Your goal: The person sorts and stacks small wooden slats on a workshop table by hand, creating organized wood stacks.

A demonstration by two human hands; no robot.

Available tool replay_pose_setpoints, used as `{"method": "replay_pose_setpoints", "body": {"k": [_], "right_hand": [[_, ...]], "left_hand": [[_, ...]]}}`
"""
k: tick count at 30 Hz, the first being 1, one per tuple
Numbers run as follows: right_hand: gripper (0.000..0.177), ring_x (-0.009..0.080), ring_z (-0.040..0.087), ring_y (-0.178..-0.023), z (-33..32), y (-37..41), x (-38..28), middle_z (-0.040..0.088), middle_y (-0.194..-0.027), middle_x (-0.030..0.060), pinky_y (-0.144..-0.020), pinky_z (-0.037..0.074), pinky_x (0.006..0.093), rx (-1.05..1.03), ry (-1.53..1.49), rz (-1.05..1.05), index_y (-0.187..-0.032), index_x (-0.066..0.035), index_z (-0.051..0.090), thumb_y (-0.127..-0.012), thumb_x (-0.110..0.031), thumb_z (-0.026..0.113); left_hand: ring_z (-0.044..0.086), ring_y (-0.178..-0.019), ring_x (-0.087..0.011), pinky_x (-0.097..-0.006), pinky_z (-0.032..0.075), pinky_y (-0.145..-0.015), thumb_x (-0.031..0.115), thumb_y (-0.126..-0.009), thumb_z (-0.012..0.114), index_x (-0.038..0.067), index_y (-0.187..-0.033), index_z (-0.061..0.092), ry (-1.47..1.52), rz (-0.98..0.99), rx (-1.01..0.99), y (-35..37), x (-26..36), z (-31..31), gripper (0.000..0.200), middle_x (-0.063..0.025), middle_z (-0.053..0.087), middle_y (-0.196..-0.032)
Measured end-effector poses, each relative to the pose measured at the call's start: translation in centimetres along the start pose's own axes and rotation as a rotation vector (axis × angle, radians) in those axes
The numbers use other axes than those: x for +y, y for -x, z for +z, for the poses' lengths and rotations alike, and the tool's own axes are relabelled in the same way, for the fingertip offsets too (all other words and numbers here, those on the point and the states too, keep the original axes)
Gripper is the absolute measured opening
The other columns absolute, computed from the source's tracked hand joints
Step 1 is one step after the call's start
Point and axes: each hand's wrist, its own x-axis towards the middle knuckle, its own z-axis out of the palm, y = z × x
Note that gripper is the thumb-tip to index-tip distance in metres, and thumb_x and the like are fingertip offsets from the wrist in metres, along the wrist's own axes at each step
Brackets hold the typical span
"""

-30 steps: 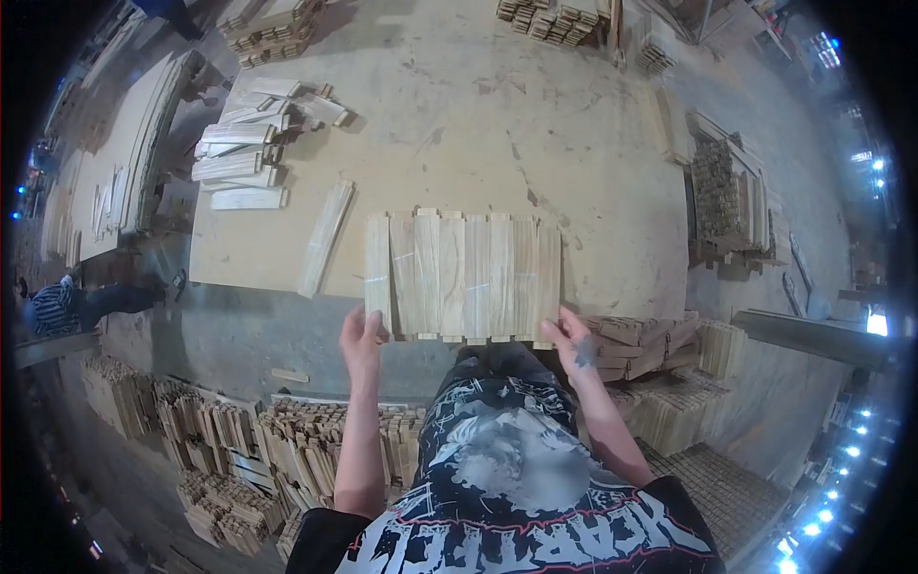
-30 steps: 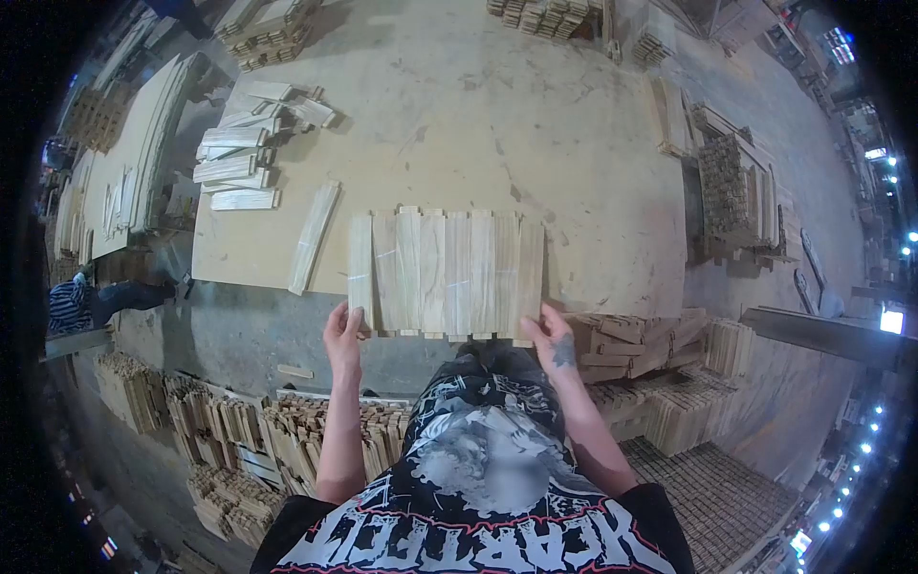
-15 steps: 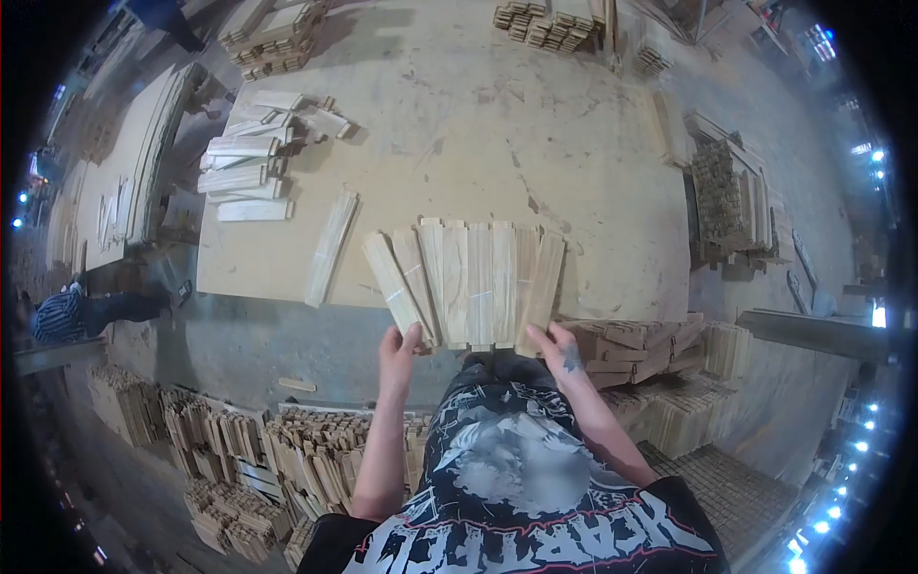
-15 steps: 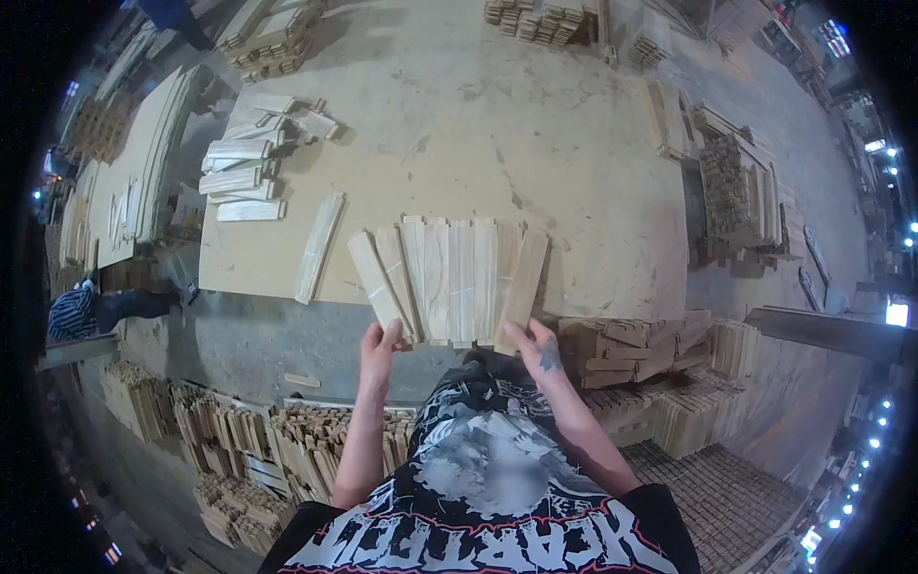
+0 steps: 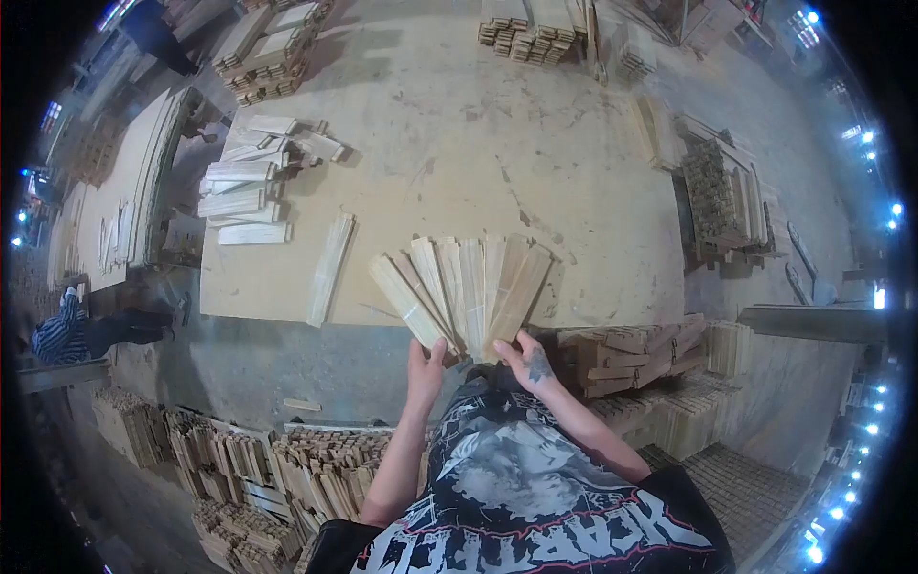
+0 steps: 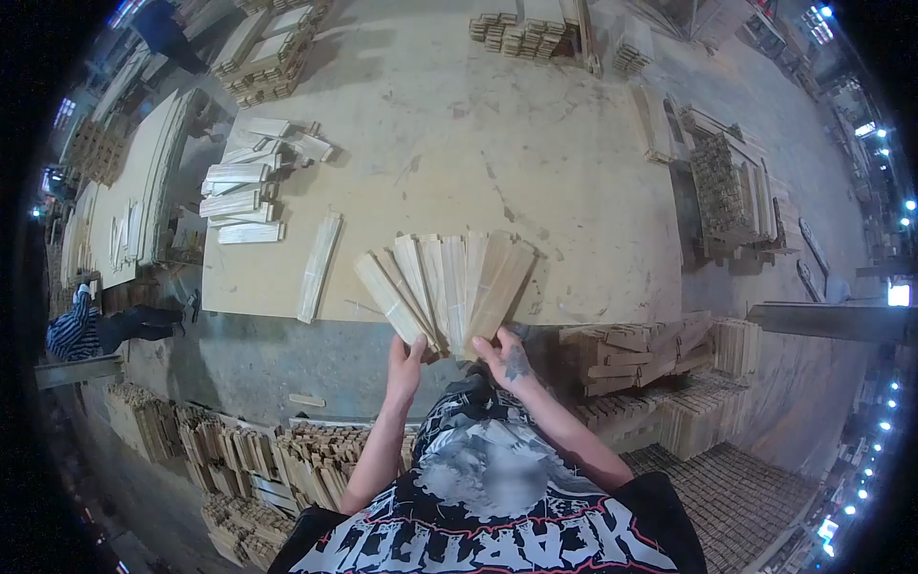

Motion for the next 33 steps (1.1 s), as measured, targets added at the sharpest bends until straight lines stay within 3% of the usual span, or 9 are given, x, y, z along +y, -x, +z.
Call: {"method": "replay_pose_setpoints", "body": {"k": [3, 4, 7, 10, 16, 19, 20, 25, 33], "right_hand": [[0.039, 0.0296, 0.069, -0.094, 1.4, -0.5, 1.0, 0.07, -0.109, 0.0196, -0.083, 0.054, 0.0402, 0.099, 0.424, -0.168, -0.123, 0.001, 0.062, -0.098, -0.029, 0.068], [0.044, 0.0423, 0.066, -0.101, 1.5, -0.2, 0.2, 0.066, -0.114, 0.027, -0.089, 0.052, 0.0473, 0.092, 0.48, -0.179, -0.123, 0.003, 0.059, -0.096, -0.031, 0.068], [0.048, 0.0459, 0.063, -0.108, 2.2, 0.8, -2.0, 0.064, -0.116, 0.0293, -0.093, 0.051, 0.0506, 0.169, 0.796, -0.204, -0.125, 0.003, 0.056, -0.096, -0.034, 0.066], [0.053, 0.0488, 0.061, -0.113, 2.1, 1.0, -3.7, 0.063, -0.119, 0.0316, -0.096, 0.049, 0.0529, 0.031, 0.632, -0.081, -0.132, 0.004, 0.052, -0.097, -0.034, 0.064], [0.058, 0.0499, 0.059, -0.117, 1.1, 0.4, -1.5, 0.062, -0.126, 0.0323, -0.1, 0.049, 0.0508, -0.06, 0.56, -0.208, -0.146, 0.002, 0.044, -0.099, -0.029, 0.06], [0.057, 0.047, 0.06, -0.119, -0.3, -0.6, -0.6, 0.063, -0.127, 0.0305, -0.102, 0.049, 0.0476, -0.203, 0.499, -0.238, -0.148, 0.001, 0.044, -0.098, -0.024, 0.059], [0.054, 0.0372, 0.064, -0.119, -0.9, -0.4, -0.9, 0.065, -0.127, 0.0259, -0.101, 0.05, 0.041, -0.206, 0.455, -0.237, -0.148, 0.0, 0.045, -0.099, -0.019, 0.059], [0.051, 0.0214, 0.069, -0.104, -4.6, -2.7, 3.6, 0.074, -0.113, 0.0161, -0.089, 0.054, 0.034, -0.154, 0.101, -0.143, -0.15, 0.002, 0.042, -0.103, -0.014, 0.054], [0.045, 0.0169, 0.068, -0.105, -7.7, -6.3, 1.1, 0.073, -0.117, 0.0119, -0.091, 0.053, 0.0315, -0.266, -0.194, -0.17, -0.147, -0.001, 0.046, -0.105, -0.015, 0.056]], "left_hand": [[0.065, -0.102, -0.0204, -0.036, 0.052, -0.09, 0.023, -0.103, 0.062, -0.001, -0.125, 0.055, 0.005, 0.017, -0.036, -0.2, -0.5, 0.1, 0.034, -0.0148, 0.066, -0.116], [0.066, -0.105, -0.0181, -0.0346, 0.052, -0.092, 0.022, -0.104, 0.061, -0.001, -0.128, 0.054, -0.056, 0.036, -0.049, -0.4, -0.8, 0.0, 0.034, -0.0137, 0.067, -0.118], [0.067, -0.106, -0.0228, -0.0367, 0.053, -0.093, 0.02, -0.103, 0.06, -0.002, -0.13, 0.052, -0.212, 0.046, -0.061, 0.6, 1.5, 0.4, 0.035, -0.0173, 0.067, -0.118], [0.069, -0.107, -0.0275, -0.0401, 0.055, -0.091, 0.02, -0.103, 0.059, -0.003, -0.131, 0.051, -0.32, 0.004, -0.075, 0.9, 2.4, 0.9, 0.037, -0.0208, 0.066, -0.119], [0.068, -0.099, -0.0393, -0.047, 0.055, -0.087, 0.027, -0.1, 0.064, -0.004, -0.13, 0.051, -0.556, 0.193, -0.113, 0.8, 1.7, 2.2, 0.045, -0.0258, 0.064, -0.111], [0.065, -0.104, -0.0428, -0.0489, 0.054, -0.087, 0.039, -0.093, 0.072, -0.004, -0.14, 0.046, -0.814, 0.177, 0.067, 1.8, 3.1, 3.8, 0.069, -0.0266, 0.061, -0.115], [0.062, -0.109, -0.0436, -0.0503, 0.052, -0.089, 0.043, -0.089, 0.075, -0.004, -0.144, 0.041, -0.838, 0.217, 0.139, 2.5, 4.2, 4.8, 0.079, -0.0276, 0.058, -0.12], [0.052, -0.121, -0.0478, -0.055, 0.045, -0.096, 0.054, -0.077, 0.082, 0.0, -0.16, 0.02, -1.067, 0.282, 0.358, 3.4, 6.4, 10.4, 0.117, -0.0317, 0.045, -0.139], [0.043, -0.126, -0.0493, -0.0605, 0.036, -0.102, 0.029, -0.069, 0.084, 0.007, -0.162, 0.017, -1.067, 0.137, 0.485, 2.0, 5.7, 13.2, 0.117, -0.0326, 0.037, -0.143]]}}
